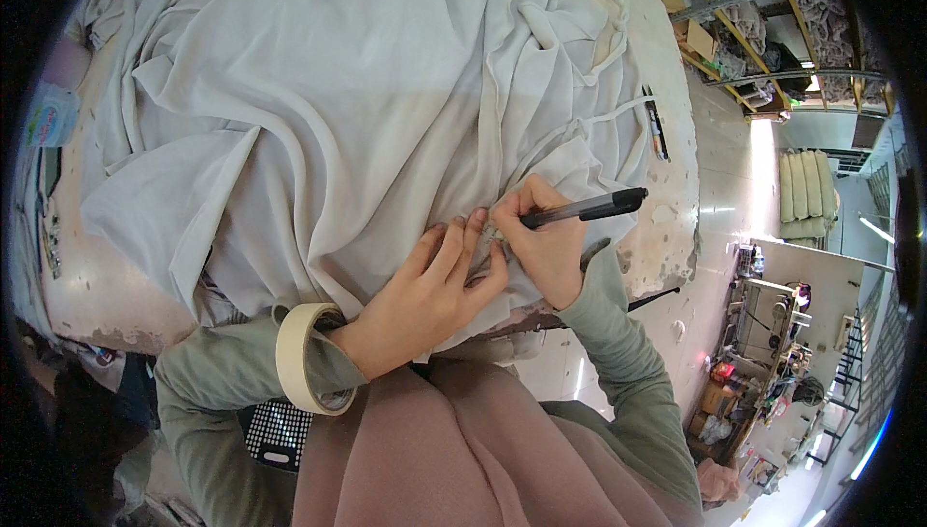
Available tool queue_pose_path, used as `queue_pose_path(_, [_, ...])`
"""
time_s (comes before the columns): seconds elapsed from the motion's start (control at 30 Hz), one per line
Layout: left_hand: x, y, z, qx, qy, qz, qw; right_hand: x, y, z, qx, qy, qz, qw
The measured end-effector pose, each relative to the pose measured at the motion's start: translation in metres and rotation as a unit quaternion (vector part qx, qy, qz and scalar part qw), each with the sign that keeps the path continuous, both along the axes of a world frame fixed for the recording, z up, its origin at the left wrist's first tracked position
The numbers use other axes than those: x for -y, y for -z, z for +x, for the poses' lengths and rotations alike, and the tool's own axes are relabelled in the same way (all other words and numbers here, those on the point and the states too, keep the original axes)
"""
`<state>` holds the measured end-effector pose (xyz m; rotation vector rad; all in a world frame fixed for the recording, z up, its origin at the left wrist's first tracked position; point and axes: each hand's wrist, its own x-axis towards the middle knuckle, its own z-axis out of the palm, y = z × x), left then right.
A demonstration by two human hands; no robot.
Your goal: The person repairs a light-colored garment by hand, using scissors to trim threads, applying tape to secure sections, and marking the fabric with a pen. The garment is repeatedly folded and unfolded to access different areas for repair.
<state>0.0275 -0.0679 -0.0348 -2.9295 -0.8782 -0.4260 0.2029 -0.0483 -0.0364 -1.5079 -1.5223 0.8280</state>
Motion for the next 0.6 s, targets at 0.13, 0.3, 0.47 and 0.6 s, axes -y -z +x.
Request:
queue_pose_path(0.13, [0.0001, 0.0006, 0.0001, -0.001, -0.006, -0.017, 1.000, -0.0039, 0.0005, 0.0050, -0.026, 0.070, -0.059, 0.995])
queue_pose_path(0.3, [-0.0004, 0.0026, 0.0027, 0.015, -0.012, -0.018, 1.000, -0.0063, 0.0021, 0.0079, 0.046, 0.009, 0.007, 0.999])
queue_pose_path(0.47, [0.0020, 0.0010, 0.0003, 0.016, -0.007, -0.023, 1.000, -0.0012, 0.0017, 0.0046, -0.010, 0.011, -0.019, 1.000])
queue_pose_path(0.6, [0.0021, -0.0012, -0.0009, 0.039, 0.000, -0.040, 0.998, 0.0017, 0.0013, 0.0048, -0.054, 0.040, -0.039, 0.997])
